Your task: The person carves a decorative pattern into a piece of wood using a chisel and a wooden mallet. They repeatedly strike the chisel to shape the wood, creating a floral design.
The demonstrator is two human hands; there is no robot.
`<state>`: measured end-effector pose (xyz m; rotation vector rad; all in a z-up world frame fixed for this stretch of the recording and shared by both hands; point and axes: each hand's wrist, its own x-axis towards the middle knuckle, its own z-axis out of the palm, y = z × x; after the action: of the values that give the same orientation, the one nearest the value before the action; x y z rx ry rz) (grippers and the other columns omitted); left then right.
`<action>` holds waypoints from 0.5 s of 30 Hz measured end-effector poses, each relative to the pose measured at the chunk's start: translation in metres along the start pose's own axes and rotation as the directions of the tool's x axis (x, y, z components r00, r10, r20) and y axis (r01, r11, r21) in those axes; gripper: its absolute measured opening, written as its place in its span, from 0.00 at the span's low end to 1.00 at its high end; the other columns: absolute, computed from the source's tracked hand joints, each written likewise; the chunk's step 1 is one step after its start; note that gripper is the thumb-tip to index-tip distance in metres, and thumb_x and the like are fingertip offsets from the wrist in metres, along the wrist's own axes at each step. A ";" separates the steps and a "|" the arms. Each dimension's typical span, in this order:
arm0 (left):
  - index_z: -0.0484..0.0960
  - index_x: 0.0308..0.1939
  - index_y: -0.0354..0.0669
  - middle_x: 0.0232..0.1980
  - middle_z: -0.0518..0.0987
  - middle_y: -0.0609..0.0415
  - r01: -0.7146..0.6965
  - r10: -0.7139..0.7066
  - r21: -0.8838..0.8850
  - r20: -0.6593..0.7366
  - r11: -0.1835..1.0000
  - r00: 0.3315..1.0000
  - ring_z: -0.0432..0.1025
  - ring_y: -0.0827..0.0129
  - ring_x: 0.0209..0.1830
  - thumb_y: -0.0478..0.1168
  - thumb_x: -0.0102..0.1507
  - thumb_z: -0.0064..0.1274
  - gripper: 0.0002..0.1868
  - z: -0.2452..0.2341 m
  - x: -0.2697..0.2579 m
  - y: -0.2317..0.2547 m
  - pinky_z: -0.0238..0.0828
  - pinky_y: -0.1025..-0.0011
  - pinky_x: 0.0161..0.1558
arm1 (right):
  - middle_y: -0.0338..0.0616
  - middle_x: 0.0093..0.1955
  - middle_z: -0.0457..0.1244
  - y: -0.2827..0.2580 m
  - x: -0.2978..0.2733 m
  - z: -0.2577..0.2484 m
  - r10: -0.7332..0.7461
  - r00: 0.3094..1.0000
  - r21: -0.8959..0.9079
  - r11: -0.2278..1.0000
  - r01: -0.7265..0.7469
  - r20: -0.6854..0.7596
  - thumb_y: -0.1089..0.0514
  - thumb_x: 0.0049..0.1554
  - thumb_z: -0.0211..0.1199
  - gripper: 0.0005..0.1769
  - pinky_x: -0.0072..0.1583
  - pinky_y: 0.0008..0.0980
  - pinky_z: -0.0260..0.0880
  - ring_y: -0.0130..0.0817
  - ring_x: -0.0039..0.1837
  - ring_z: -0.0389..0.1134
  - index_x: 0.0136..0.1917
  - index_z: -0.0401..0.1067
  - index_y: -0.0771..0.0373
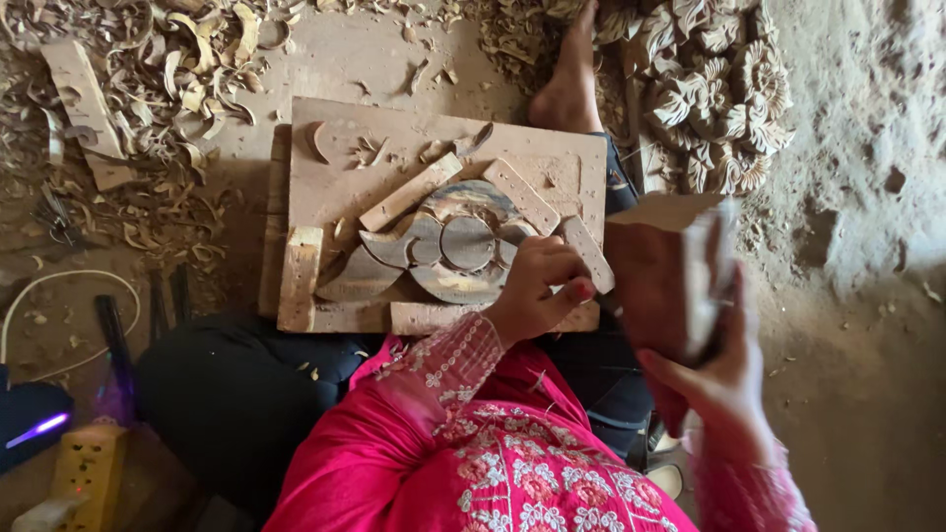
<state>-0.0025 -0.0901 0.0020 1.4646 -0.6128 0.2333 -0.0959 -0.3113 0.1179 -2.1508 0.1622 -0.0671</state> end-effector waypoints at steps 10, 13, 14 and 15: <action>0.71 0.30 0.40 0.29 0.68 0.55 0.154 -0.207 -0.295 -0.157 0.943 0.966 0.63 0.68 0.30 0.59 0.73 0.45 0.27 0.003 0.008 -0.027 0.61 0.67 0.36 | 0.52 0.74 0.54 -0.093 -0.025 0.003 -0.190 0.981 0.246 0.949 0.196 -0.049 0.68 0.32 0.77 0.76 0.58 0.46 0.73 0.51 0.70 0.62 0.86 0.38 0.53; 0.73 0.31 0.40 0.29 0.69 0.57 0.145 -0.214 -0.354 -0.163 0.924 0.963 0.64 0.70 0.30 0.60 0.72 0.46 0.28 0.006 0.006 -0.030 0.62 0.68 0.36 | 0.51 0.72 0.55 -0.087 -0.013 0.004 -0.239 0.971 0.097 0.966 0.240 -0.027 0.68 0.29 0.78 0.75 0.56 0.46 0.74 0.51 0.68 0.63 0.83 0.41 0.53; 0.73 0.31 0.40 0.28 0.68 0.57 0.141 -0.208 -0.357 -0.155 0.924 0.966 0.63 0.71 0.30 0.59 0.73 0.46 0.27 0.006 0.006 -0.032 0.61 0.69 0.36 | 0.51 0.71 0.55 -0.084 -0.005 0.005 -0.261 0.965 0.030 0.965 0.262 -0.013 0.68 0.28 0.79 0.75 0.55 0.47 0.74 0.52 0.67 0.63 0.82 0.42 0.53; 0.72 0.30 0.41 0.28 0.68 0.58 0.144 -0.209 -0.364 -0.147 0.920 0.967 0.63 0.72 0.31 0.59 0.73 0.45 0.28 0.007 0.004 -0.034 0.61 0.70 0.37 | 0.51 0.70 0.55 -0.082 -0.001 0.006 -0.280 0.960 -0.049 0.959 0.280 0.010 0.68 0.27 0.79 0.74 0.54 0.47 0.75 0.52 0.66 0.63 0.81 0.43 0.53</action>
<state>0.0163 -0.1021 -0.0245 1.1287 -0.3469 0.1069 -0.0887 -0.2615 0.1827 -2.2109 -0.1458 -0.2261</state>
